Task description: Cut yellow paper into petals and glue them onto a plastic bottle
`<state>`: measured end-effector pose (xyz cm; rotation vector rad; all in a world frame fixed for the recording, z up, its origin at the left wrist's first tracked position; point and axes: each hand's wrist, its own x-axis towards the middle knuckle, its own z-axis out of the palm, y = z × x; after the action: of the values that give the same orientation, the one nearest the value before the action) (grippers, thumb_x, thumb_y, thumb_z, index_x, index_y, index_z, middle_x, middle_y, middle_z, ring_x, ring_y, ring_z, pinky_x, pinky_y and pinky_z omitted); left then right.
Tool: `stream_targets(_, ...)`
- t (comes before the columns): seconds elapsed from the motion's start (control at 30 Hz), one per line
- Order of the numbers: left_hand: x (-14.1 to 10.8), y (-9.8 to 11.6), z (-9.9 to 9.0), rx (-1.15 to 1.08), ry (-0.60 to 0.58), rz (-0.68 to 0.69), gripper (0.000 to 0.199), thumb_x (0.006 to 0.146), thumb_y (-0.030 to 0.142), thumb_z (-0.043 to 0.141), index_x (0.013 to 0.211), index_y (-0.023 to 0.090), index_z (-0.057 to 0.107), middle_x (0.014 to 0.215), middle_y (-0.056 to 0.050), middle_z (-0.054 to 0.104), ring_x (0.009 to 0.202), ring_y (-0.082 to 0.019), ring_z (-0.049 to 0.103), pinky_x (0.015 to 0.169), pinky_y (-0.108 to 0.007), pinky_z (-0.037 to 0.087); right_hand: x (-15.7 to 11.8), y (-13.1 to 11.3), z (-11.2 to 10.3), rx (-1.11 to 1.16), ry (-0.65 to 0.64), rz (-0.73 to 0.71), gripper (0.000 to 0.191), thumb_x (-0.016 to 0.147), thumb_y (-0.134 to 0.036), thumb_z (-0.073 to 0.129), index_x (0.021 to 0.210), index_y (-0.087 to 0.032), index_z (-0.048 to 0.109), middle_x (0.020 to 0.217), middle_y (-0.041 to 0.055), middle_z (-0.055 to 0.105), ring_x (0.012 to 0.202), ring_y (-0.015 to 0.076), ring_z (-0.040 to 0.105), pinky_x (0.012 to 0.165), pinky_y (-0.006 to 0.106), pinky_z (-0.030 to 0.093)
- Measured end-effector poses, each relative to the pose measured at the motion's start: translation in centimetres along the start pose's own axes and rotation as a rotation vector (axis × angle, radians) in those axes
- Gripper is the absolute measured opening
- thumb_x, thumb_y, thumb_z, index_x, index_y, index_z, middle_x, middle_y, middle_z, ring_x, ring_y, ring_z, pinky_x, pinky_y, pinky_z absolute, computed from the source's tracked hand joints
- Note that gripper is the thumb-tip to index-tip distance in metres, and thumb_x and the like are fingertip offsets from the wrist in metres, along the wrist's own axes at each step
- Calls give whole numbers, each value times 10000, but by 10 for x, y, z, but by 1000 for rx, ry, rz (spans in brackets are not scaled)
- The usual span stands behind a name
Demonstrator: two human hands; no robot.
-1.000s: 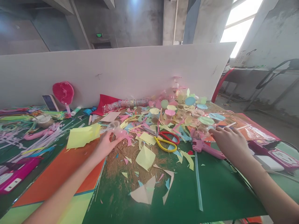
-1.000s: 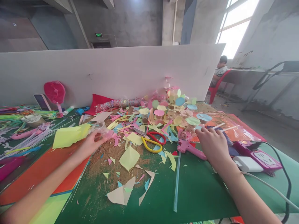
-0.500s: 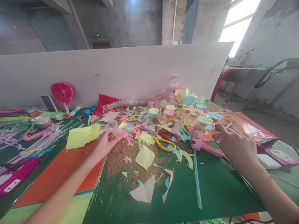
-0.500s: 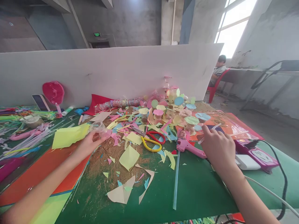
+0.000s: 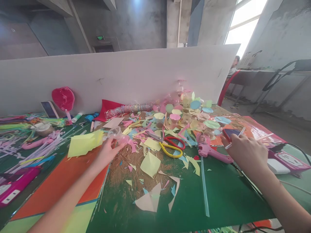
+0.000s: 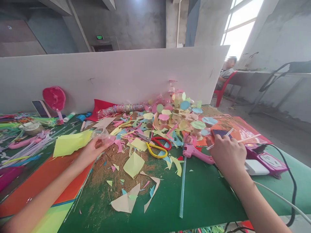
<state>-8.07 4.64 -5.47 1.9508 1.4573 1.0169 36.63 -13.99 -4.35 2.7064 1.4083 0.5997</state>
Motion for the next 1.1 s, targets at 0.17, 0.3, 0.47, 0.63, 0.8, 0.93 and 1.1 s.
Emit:
stream_targets(0.17,-2,8,0,-20,5,-24,658,632,704,688,1055,204,627,1161,-108,683,1119,-314,618,1013,-440,430,7,2,0,-1,-38,-16,403,997,-292,354,1023,-80,696,982,242,692,909,373,673,674,394,420)
stream_targets(0.3,-2,7,0,3,-3,-37,641,643,701,685,1050,208,626,1134,-104,693,1082,-319,629,984,-448,446,12,3,1,-13,-131,-29,345,923,-92,365,1059,-77,682,1003,236,680,947,359,666,693,386,412)
stream_targets(0.47,1,2,0,-7,18,-18,650,628,722,682,1031,213,634,1110,-92,700,1064,-312,635,981,-441,453,11,4,8,-57,-144,-66,326,891,-47,410,1097,-100,656,1046,217,669,977,340,654,729,370,399)
stream_targets(0.63,1,0,2,-54,26,-32,659,604,719,698,1024,214,640,1161,-104,691,1133,-320,618,1037,-459,424,9,6,11,-50,-140,-110,333,896,-48,402,1103,-106,656,1035,202,667,976,326,653,735,360,393)
stream_targets(0.8,1,2,1,-80,31,-42,638,606,687,719,1027,214,641,1201,-110,685,1166,-320,608,1064,-463,404,10,7,10,-50,-143,-130,334,922,-96,407,1152,-132,647,1048,187,662,998,361,642,744,380,386)
stream_targets(0.93,0,5,1,-83,42,-66,684,564,703,731,1023,203,643,1187,-119,692,1153,-328,617,1055,-469,414,10,7,7,-51,-129,-86,363,951,-103,333,1139,-79,643,1058,213,650,997,381,636,734,390,380)
stream_targets(1.1,0,6,1,-86,41,-70,690,566,707,731,1027,201,642,1182,-119,696,1149,-329,619,1036,-461,426,9,10,8,-68,-88,-41,356,941,-95,344,1063,-58,676,1042,242,644,1016,386,624,738,395,371)
